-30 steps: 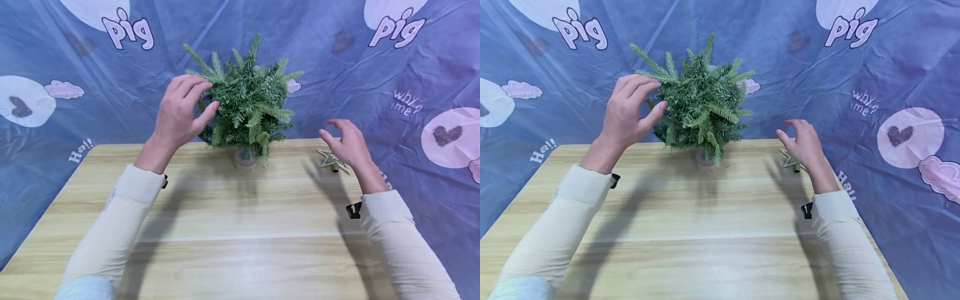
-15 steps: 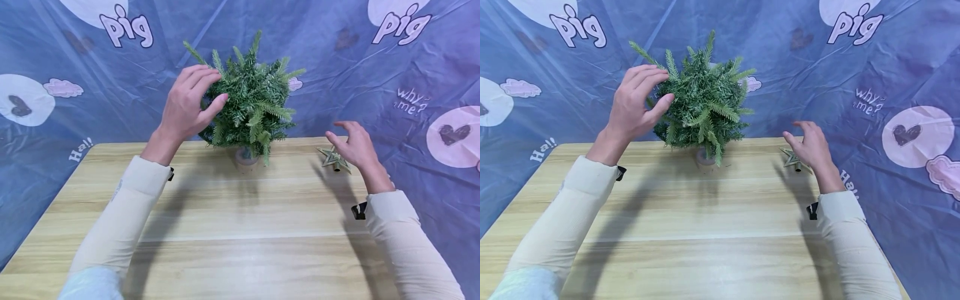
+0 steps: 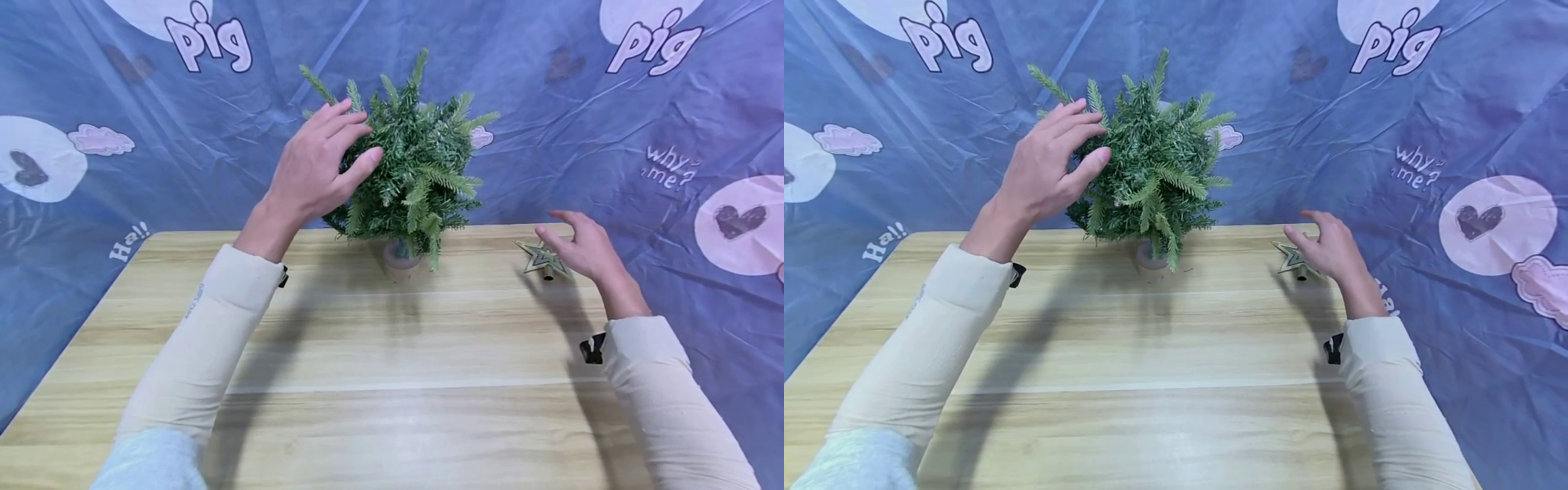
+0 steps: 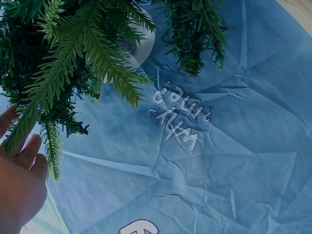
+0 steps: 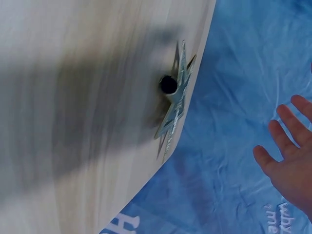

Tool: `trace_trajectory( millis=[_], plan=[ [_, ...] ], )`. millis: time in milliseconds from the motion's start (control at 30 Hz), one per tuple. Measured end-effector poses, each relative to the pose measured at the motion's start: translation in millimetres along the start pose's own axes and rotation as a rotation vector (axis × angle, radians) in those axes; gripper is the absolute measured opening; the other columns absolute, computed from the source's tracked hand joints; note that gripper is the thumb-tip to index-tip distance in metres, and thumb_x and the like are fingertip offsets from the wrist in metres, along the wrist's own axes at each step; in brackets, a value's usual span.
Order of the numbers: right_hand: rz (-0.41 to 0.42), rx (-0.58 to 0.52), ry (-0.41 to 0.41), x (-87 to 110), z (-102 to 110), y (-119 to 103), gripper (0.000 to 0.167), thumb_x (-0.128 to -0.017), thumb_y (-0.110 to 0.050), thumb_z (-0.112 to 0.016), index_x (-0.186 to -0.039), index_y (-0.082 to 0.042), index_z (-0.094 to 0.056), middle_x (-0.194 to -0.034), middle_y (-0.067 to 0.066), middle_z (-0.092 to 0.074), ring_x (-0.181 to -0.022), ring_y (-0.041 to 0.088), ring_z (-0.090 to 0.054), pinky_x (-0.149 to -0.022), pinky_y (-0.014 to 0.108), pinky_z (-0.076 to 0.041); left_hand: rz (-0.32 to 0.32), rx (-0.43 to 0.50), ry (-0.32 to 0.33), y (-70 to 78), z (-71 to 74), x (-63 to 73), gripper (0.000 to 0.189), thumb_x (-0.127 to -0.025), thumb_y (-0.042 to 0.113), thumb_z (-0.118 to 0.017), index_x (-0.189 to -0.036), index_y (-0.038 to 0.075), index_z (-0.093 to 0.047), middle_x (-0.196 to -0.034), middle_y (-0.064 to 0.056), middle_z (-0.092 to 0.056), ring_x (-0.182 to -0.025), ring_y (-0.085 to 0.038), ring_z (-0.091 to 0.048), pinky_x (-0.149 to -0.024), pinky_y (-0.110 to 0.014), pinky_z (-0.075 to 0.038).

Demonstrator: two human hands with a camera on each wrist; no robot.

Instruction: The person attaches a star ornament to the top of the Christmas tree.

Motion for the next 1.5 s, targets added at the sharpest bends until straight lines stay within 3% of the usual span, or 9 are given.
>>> trace_trajectory(
  millis=[333,533,767,867,1233,1500],
  plan=[
    [-0.050,-0.016,-0.055,4.1,-1,25,0.076,-0.101,-0.054,-0.054,-0.151,0.001,-0.041,-0.153,0.033,-0.037,-0.138,0.057,-0.031,-0.108,0.072,-0.026,0.043,0.034,-0.027,-1.5,-6.9,-2.9,0.053,-0.104,0.046,-0.044,-0.134,0.007,-0.064,-0.145,-0.009,-0.057,-0.143,-0.021,-0.041,-0.122,-0.034,-0.023],
    [-0.076,-0.057,-0.065,8.1,1,37,0.078,-0.100,-0.054,-0.054,-0.153,0.001,-0.039,-0.154,0.035,-0.034,-0.136,0.060,-0.032,-0.105,0.074,-0.027,0.059,-0.001,-0.032,-1.0,-8.6,-3.5,0.053,-0.105,0.047,-0.042,-0.135,0.009,-0.064,-0.145,-0.008,-0.057,-0.141,-0.022,-0.043,-0.121,-0.035,-0.026],
    [-0.083,-0.094,-0.023,10.3,5,49,0.073,-0.101,-0.051,-0.055,-0.149,0.003,-0.044,-0.149,0.036,-0.040,-0.132,0.059,-0.039,-0.102,0.071,-0.033,0.000,-0.075,-0.078,7.0,-13.7,-5.8,0.058,-0.103,0.053,-0.046,-0.134,0.007,-0.065,-0.146,-0.010,-0.057,-0.142,-0.026,-0.043,-0.122,-0.035,-0.024],
    [-0.089,-0.102,-0.023,11.2,5,53,0.072,-0.101,-0.049,-0.056,-0.148,0.004,-0.044,-0.148,0.037,-0.040,-0.130,0.058,-0.039,-0.101,0.070,-0.034,0.009,-0.073,-0.093,6.1,-15.2,-5.9,0.060,-0.102,0.055,-0.046,-0.133,0.007,-0.065,-0.144,-0.010,-0.058,-0.142,-0.026,-0.043,-0.121,-0.036,-0.026],
    [-0.144,-0.112,-0.124,16.7,-10,75,0.087,-0.095,-0.047,-0.066,-0.154,0.007,-0.030,-0.152,0.042,-0.028,-0.135,0.063,-0.027,-0.108,0.074,-0.024,0.058,-0.089,-0.135,3.8,-20.0,-5.1,0.071,-0.097,0.066,-0.048,-0.135,0.008,-0.064,-0.143,-0.009,-0.059,-0.139,-0.024,-0.046,-0.118,-0.039,-0.034],
    [-0.164,-0.143,-0.139,19.8,-17,82,0.088,-0.096,-0.047,-0.066,-0.154,0.009,-0.029,-0.151,0.044,-0.025,-0.134,0.064,-0.028,-0.107,0.074,-0.026,0.054,-0.120,-0.097,4.9,-20.3,-5.3,0.072,-0.095,0.067,-0.051,-0.131,0.006,-0.067,-0.140,-0.011,-0.061,-0.135,-0.027,-0.051,-0.114,-0.041,-0.040]
  ],
)
Point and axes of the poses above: each hand's wrist, its own x-axis away from the middle knuckle, its own z-axis out of the back of the hand, y = z × x, the point moved 10 cm from there along -x, towards the middle knuckle
